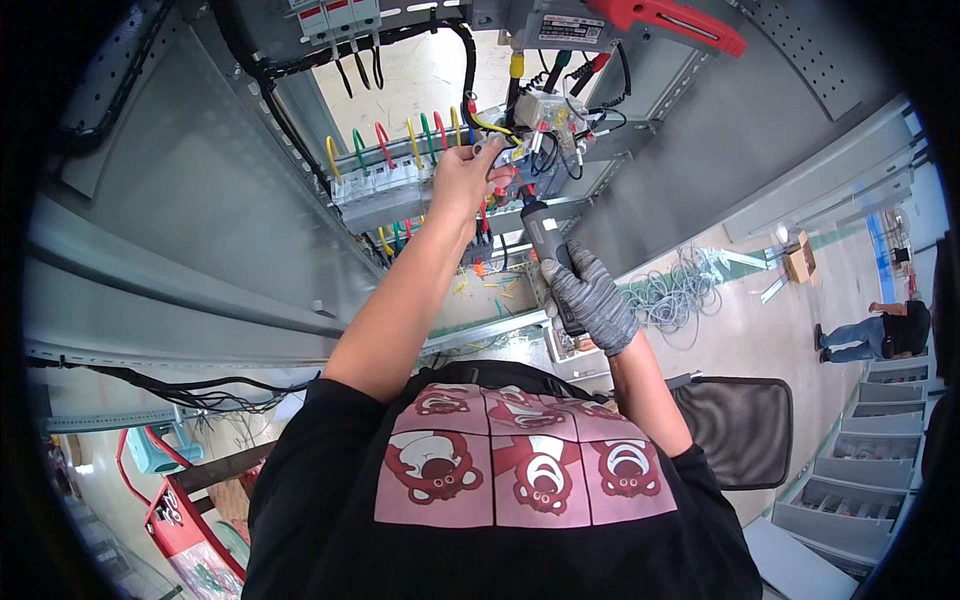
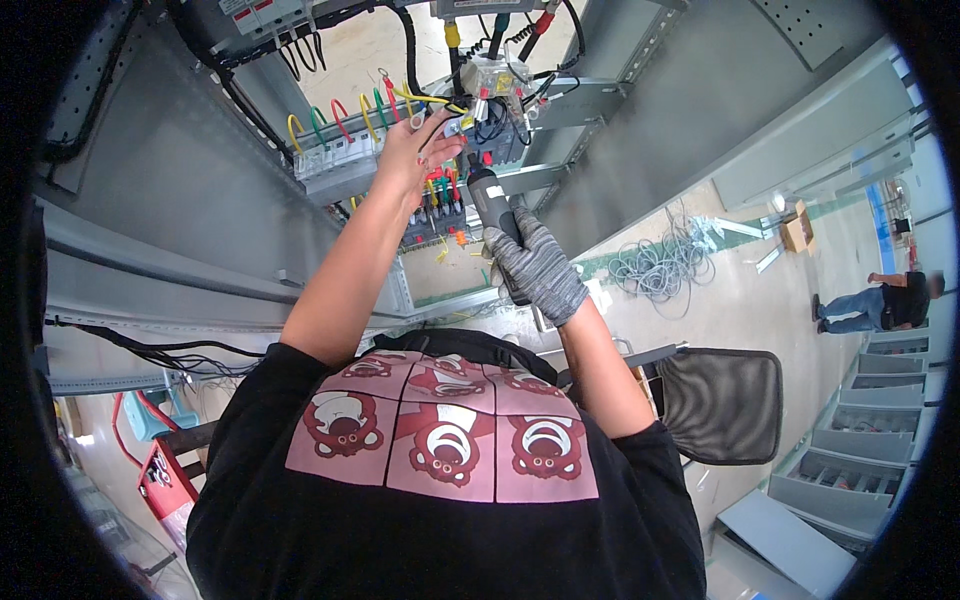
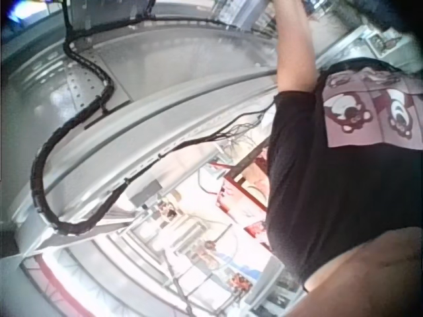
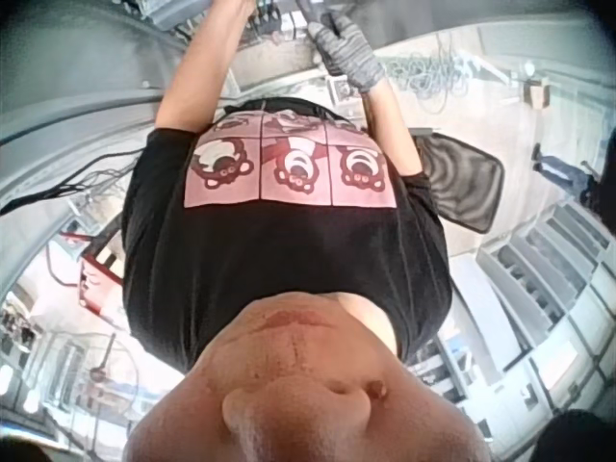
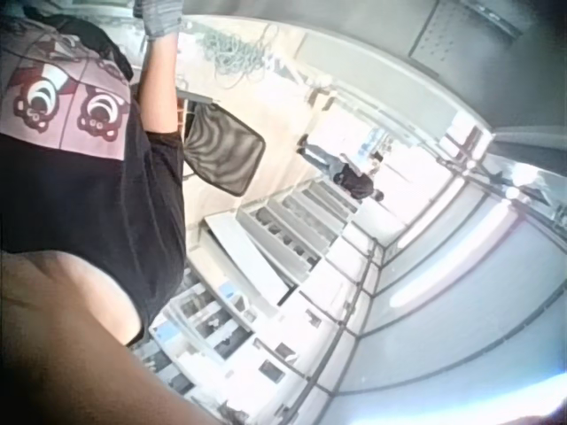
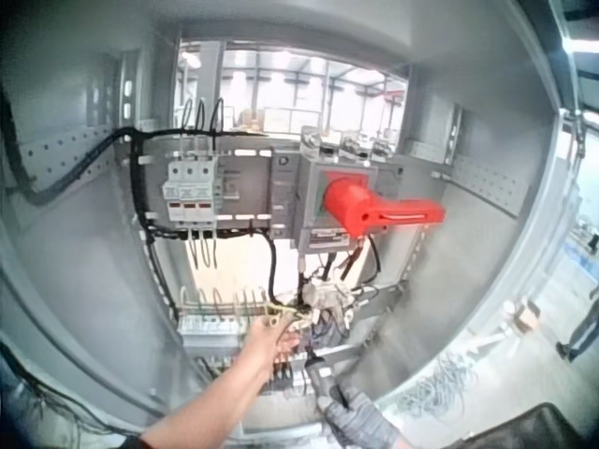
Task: The person works inside an open electrical cabinet, using a power drill to fasten components and organizing wires with zip ties. They handle multiple colored wires, connect them to terminals, and secure bundles to the cabinet interior.
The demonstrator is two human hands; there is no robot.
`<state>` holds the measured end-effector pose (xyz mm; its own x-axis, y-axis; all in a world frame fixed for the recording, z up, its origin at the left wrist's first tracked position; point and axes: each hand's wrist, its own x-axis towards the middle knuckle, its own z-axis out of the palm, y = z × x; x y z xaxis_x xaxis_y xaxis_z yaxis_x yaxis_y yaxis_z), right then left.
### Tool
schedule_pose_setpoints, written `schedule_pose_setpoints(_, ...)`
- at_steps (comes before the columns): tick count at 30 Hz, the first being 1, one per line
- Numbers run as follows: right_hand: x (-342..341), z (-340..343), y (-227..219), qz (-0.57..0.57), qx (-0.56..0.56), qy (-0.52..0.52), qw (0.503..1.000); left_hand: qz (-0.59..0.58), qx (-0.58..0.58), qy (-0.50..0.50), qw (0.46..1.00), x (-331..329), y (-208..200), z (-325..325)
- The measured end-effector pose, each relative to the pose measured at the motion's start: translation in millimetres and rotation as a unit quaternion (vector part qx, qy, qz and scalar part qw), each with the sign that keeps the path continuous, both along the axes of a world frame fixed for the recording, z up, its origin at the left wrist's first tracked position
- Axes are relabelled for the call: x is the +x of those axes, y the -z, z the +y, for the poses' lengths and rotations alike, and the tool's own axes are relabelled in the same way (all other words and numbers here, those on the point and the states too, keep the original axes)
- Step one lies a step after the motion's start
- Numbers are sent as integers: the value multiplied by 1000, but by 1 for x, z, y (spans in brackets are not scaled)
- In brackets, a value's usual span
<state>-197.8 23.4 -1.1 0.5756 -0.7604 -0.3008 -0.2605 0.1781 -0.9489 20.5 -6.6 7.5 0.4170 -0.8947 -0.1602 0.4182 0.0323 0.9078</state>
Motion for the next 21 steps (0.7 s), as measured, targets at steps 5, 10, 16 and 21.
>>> schedule_pose_setpoints(5,2,0,-12,6,-9,-11,1000,-7,-7,13,1000,4,4,-1)
schedule_pose_setpoints(10,-1,-1,-16,10,-51,-14,999,2,-3,-6,1000,-3,-4,2)
schedule_pose_setpoints(16,-4,-4,-23,12,-13,-34,999,5,-5,-7,1000,2,4,0)
schedule_pose_setpoints(21,-7,-7,-17,-19,16,-41,999,-12,-10,4,1000,1,0,1)
